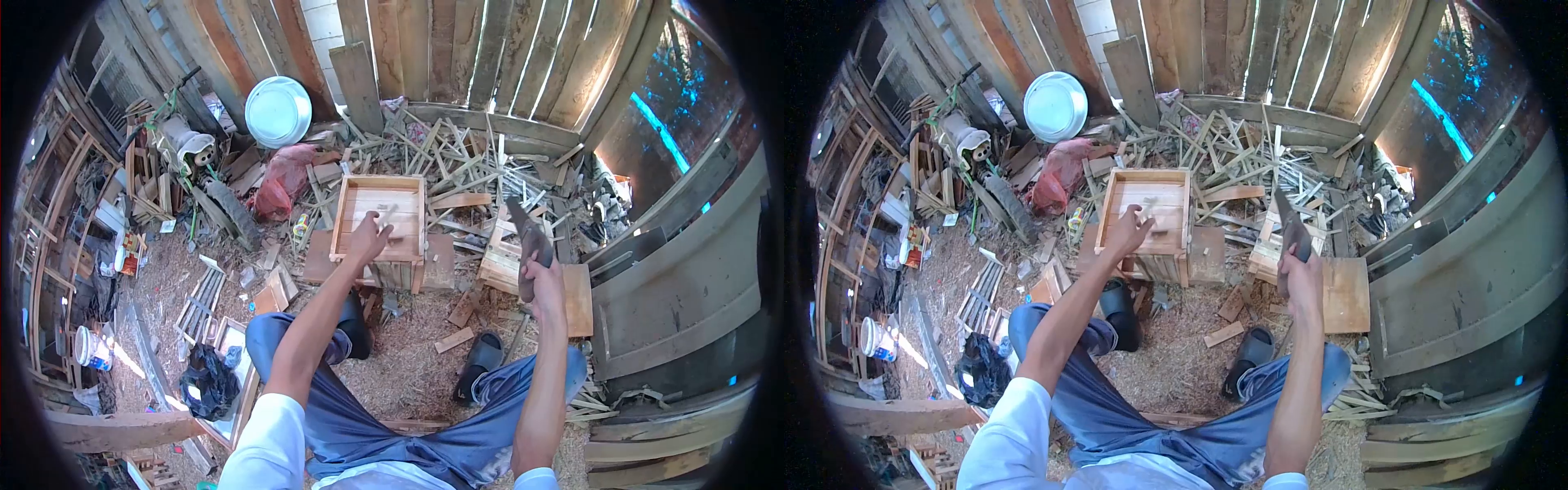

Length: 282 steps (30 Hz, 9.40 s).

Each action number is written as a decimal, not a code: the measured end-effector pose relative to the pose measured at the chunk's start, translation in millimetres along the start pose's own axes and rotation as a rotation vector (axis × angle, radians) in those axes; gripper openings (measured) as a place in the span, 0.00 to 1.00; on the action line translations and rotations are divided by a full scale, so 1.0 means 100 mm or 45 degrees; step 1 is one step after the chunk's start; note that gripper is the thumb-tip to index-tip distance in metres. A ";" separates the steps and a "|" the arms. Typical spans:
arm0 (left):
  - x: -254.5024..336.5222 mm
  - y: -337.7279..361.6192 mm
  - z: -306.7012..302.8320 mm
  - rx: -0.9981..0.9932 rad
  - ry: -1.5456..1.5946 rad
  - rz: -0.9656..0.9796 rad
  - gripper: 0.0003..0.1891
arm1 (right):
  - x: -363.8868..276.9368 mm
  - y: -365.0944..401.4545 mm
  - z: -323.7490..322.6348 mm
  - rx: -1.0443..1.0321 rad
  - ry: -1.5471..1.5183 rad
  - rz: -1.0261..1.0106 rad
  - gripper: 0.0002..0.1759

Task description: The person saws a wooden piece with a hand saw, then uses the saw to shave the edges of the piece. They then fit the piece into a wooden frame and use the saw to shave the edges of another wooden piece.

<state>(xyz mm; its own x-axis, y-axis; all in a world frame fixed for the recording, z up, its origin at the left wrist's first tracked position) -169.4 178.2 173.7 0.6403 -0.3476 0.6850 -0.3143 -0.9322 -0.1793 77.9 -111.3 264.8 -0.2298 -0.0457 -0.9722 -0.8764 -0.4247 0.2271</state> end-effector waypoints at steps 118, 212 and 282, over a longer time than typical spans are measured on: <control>1.58 1.23 -0.32 -1.271 0.939 -0.363 0.15 | -0.40 0.25 0.55 0.039 -0.531 -0.191 0.16; 3.51 1.72 1.41 -1.072 1.167 0.234 0.08 | -0.42 0.72 -2.55 0.922 0.587 -0.821 0.13; 1.13 0.97 -0.44 -0.775 0.690 -0.045 0.19 | -0.44 -0.25 0.79 -0.136 -0.424 -0.154 0.16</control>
<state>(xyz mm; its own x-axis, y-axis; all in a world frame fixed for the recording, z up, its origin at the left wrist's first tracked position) -158.3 53.2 265.4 0.2777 -0.0768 0.9576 -0.7259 -0.6697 0.1568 76.9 -27.4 306.8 -0.2677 0.2999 -0.9156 -0.8606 -0.5017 0.0873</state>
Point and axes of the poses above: each hand's wrist, its own y-axis away from the middle knuckle, its own z-axis out of the palm, x = y × z, the point moved 3 cm from there along -y, towards the middle knuckle, and after that the axes turned 15 degrees about x, right-handed, at the moved point
